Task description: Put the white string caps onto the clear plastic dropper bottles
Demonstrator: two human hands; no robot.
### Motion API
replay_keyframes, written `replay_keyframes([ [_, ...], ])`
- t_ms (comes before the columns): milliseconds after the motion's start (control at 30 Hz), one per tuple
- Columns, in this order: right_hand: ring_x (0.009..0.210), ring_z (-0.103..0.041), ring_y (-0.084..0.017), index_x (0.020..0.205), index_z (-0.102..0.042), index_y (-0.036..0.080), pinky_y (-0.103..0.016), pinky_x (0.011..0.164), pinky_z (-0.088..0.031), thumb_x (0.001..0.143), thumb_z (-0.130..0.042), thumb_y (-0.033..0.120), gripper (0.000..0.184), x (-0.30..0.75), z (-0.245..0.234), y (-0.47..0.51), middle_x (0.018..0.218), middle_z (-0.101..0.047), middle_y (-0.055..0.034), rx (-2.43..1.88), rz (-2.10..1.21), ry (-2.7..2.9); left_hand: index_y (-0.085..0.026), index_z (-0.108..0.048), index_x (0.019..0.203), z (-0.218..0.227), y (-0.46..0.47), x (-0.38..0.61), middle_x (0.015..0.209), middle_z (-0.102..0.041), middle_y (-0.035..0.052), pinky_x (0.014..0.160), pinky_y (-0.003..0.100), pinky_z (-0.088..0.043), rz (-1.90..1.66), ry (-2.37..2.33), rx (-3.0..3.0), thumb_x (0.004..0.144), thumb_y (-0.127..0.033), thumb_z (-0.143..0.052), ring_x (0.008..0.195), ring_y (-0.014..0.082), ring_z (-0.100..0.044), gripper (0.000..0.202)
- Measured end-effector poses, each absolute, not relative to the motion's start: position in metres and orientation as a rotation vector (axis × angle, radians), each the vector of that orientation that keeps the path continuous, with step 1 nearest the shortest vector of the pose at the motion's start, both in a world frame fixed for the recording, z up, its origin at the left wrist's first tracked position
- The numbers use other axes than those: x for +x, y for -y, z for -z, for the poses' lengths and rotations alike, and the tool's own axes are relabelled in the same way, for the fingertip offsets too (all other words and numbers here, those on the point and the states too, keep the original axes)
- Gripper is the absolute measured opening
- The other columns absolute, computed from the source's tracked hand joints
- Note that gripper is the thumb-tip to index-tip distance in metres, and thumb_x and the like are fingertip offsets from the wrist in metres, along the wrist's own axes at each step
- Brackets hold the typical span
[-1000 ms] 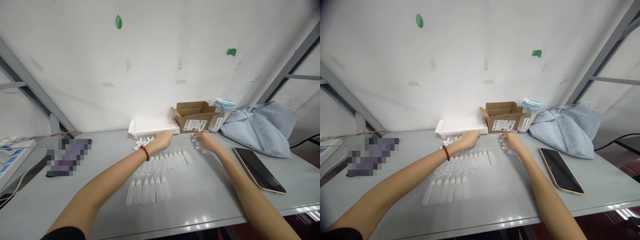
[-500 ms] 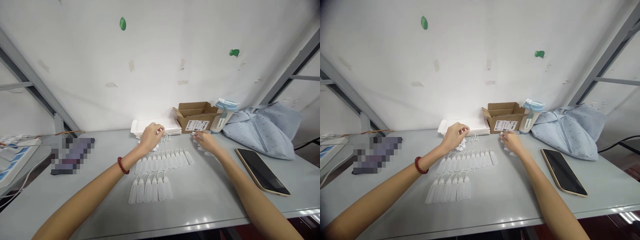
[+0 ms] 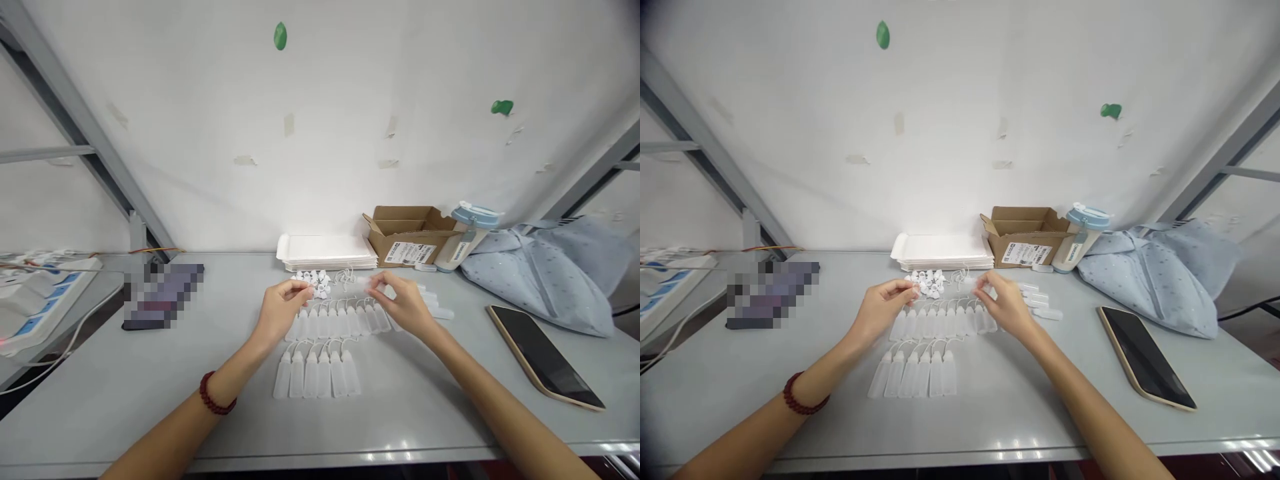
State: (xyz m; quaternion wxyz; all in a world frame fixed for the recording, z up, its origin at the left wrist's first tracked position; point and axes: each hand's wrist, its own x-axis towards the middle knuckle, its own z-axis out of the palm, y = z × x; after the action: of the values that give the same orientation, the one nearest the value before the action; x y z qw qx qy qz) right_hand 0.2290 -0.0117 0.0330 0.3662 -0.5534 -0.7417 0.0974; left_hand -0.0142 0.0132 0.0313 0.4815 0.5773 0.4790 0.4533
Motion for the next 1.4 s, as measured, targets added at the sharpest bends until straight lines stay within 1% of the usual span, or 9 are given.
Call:
replay_keyframes([
  [167,0.082,-0.059,-0.020,0.090,-0.051,0.023,-0.031,0.075,-0.045,0.083,-0.056,0.036,0.016,0.194,-0.035,0.029,0.089,-0.063,-0.0056,-1.331,-0.403,1.880,-0.013,-0.064,0.085,-0.042,0.000,-0.007,0.076,-0.066,0.0033,0.070,0.029,-0.049,-1.015,-0.934,1.158,0.068,-0.029,-0.071,0.068,0.0136,-0.061,0.024],
  [367,0.080,-0.060,-0.020,0.098,-0.052,0.023,-0.032,0.072,-0.047,0.084,-0.055,0.035,0.018,0.182,-0.030,0.037,0.094,-0.065,-0.0063,-1.327,-0.470,1.959,-0.012,-0.065,0.077,-0.041,0.011,-0.003,0.077,-0.064,0.0032,0.082,0.032,-0.048,-0.949,-0.861,1.025,0.071,-0.025,-0.070,0.075,0.0132,-0.061,0.014],
  [500,0.081,-0.061,-0.021,0.101,-0.054,0.022,-0.032,0.070,-0.049,0.085,-0.053,0.035,0.021,0.181,-0.029,0.040,0.095,-0.067,-0.0076,-1.323,-0.444,1.994,-0.013,-0.067,0.075,-0.040,0.012,-0.002,0.073,-0.062,0.0012,0.086,0.033,-0.046,-0.925,-0.839,0.986,0.071,-0.024,-0.070,0.071,0.0113,-0.059,0.012],
  [733,0.082,-0.064,-0.019,0.109,-0.052,0.022,-0.031,0.072,-0.051,0.088,-0.051,0.028,0.022,0.179,-0.025,0.043,0.095,-0.068,-0.0065,-1.168,-0.335,2.070,-0.013,-0.068,0.074,-0.039,0.015,-0.001,0.074,-0.059,0.0014,0.078,0.029,-0.046,-0.867,-0.767,1.035,0.075,-0.029,-0.067,0.069,0.0103,-0.055,0.016],
  [900,0.081,-0.063,-0.016,0.123,-0.046,0.023,-0.028,0.070,-0.051,0.089,-0.051,0.024,0.034,0.179,-0.026,0.044,0.098,-0.067,-0.0053,-1.071,-0.248,2.106,-0.013,-0.066,0.071,-0.040,0.018,-0.001,0.070,-0.056,0.0011,0.068,0.027,-0.046,-0.868,-0.807,1.146,0.078,-0.031,-0.062,0.069,0.0119,-0.053,0.020],
  [1000,0.074,-0.063,-0.015,0.122,-0.050,0.025,-0.027,0.066,-0.050,0.090,-0.050,0.024,0.033,0.180,-0.027,0.044,0.091,-0.069,-0.0035,-1.059,-0.261,2.108,-0.014,-0.067,0.072,-0.045,0.018,0.000,0.074,-0.059,0.0025,0.063,0.025,-0.045,-0.874,-0.861,1.281,0.078,-0.029,-0.058,0.071,0.0135,-0.054,0.018],
  [1100,0.065,-0.061,-0.013,0.121,-0.052,0.023,-0.025,0.060,-0.048,0.090,-0.050,0.024,0.031,0.180,-0.027,0.043,0.082,-0.069,-0.0024,-1.042,-0.241,2.076,-0.016,-0.068,0.078,-0.050,0.020,0.000,0.070,-0.059,0.0008,0.062,0.025,-0.045,-0.844,-0.895,1.392,0.079,-0.028,-0.057,0.066,0.0123,-0.053,0.016],
  [1267,0.057,-0.058,-0.011,0.116,-0.053,0.020,-0.023,0.054,-0.046,0.089,-0.052,0.025,0.028,0.180,-0.023,0.043,0.076,-0.068,-0.0015,-1.047,-0.128,2.054,-0.018,-0.069,0.091,-0.051,0.022,0.001,0.078,-0.062,0.0016,0.060,0.024,-0.045,-0.863,-0.934,1.449,0.078,-0.036,-0.060,0.064,0.0117,-0.052,0.024],
  [1400,0.059,-0.060,-0.011,0.116,-0.052,0.020,-0.023,0.054,-0.049,0.089,-0.052,0.026,0.028,0.178,-0.022,0.045,0.083,-0.070,-0.0030,-1.040,-0.078,2.051,-0.019,-0.071,0.088,-0.048,0.021,0.000,0.088,-0.063,0.0019,0.061,0.023,-0.044,-0.862,-0.885,1.427,0.078,-0.034,-0.062,0.065,0.0103,-0.050,0.020],
])
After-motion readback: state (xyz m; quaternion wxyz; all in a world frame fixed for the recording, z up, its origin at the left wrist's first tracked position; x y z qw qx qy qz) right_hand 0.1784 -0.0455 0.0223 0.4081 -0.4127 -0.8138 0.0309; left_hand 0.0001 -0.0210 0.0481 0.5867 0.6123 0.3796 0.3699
